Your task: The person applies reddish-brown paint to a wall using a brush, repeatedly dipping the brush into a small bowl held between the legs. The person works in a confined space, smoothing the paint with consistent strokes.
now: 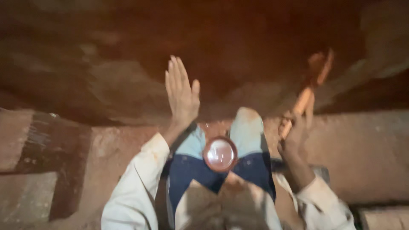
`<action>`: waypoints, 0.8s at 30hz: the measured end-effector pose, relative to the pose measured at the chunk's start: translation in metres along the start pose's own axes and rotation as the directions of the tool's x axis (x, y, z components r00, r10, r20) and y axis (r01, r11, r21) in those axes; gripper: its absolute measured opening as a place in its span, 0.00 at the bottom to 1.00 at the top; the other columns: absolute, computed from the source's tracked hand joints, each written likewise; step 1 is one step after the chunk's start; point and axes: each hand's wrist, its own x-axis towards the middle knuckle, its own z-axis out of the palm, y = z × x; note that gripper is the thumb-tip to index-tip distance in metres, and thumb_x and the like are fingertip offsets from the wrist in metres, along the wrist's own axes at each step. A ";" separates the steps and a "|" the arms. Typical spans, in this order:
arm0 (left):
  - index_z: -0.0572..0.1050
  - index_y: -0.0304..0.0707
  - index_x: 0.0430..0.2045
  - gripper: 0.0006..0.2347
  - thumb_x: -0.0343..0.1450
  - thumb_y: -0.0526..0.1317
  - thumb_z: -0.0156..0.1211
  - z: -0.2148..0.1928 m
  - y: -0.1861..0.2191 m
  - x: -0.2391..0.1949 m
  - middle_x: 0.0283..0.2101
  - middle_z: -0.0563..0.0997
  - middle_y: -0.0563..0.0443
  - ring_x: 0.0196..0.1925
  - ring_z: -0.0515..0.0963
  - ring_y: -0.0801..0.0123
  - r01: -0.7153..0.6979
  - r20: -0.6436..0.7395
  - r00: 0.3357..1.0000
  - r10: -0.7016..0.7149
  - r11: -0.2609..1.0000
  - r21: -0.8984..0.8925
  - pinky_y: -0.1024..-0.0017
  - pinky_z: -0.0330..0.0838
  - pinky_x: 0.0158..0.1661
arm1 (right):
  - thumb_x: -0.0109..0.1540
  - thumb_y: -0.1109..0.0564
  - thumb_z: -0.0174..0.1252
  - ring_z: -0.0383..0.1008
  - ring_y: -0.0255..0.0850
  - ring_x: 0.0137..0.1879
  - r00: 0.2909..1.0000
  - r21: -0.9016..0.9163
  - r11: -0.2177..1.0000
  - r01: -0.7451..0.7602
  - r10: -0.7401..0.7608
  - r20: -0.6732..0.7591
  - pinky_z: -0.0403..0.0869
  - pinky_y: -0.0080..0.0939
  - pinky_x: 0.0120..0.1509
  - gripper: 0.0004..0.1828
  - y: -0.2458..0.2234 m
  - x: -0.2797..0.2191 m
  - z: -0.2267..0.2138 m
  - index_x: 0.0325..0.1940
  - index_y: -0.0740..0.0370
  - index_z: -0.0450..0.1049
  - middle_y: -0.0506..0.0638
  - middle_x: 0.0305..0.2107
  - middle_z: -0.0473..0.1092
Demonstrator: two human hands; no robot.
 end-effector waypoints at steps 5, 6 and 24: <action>0.41 0.28 0.77 0.30 0.83 0.47 0.42 0.004 -0.004 -0.003 0.82 0.42 0.36 0.85 0.44 0.50 -0.016 0.029 0.999 0.015 0.999 0.028 0.54 0.38 0.82 | 0.59 0.67 0.50 0.68 0.33 0.28 0.979 -0.132 0.991 0.015 0.012 0.204 0.70 0.29 0.28 0.47 -0.002 -0.014 0.014 0.83 0.51 0.51 0.48 0.31 0.68; 0.41 0.29 0.77 0.30 0.83 0.47 0.42 0.005 -0.005 -0.001 0.82 0.42 0.36 0.85 0.44 0.50 -0.011 0.040 0.999 0.010 0.999 0.034 0.53 0.38 0.81 | 0.59 0.67 0.50 0.69 0.32 0.29 0.963 -0.216 0.975 0.050 0.011 0.270 0.71 0.29 0.30 0.46 -0.001 -0.020 0.018 0.83 0.52 0.52 0.49 0.32 0.69; 0.43 0.26 0.76 0.30 0.82 0.47 0.42 0.004 -0.005 -0.004 0.80 0.45 0.34 0.83 0.45 0.48 0.005 0.009 1.000 -0.006 0.999 0.044 0.53 0.38 0.79 | 0.55 0.67 0.48 0.63 0.32 0.20 0.980 -0.164 0.979 -0.123 0.146 0.136 0.64 0.29 0.20 0.48 0.007 -0.004 0.017 0.81 0.47 0.57 0.48 0.25 0.68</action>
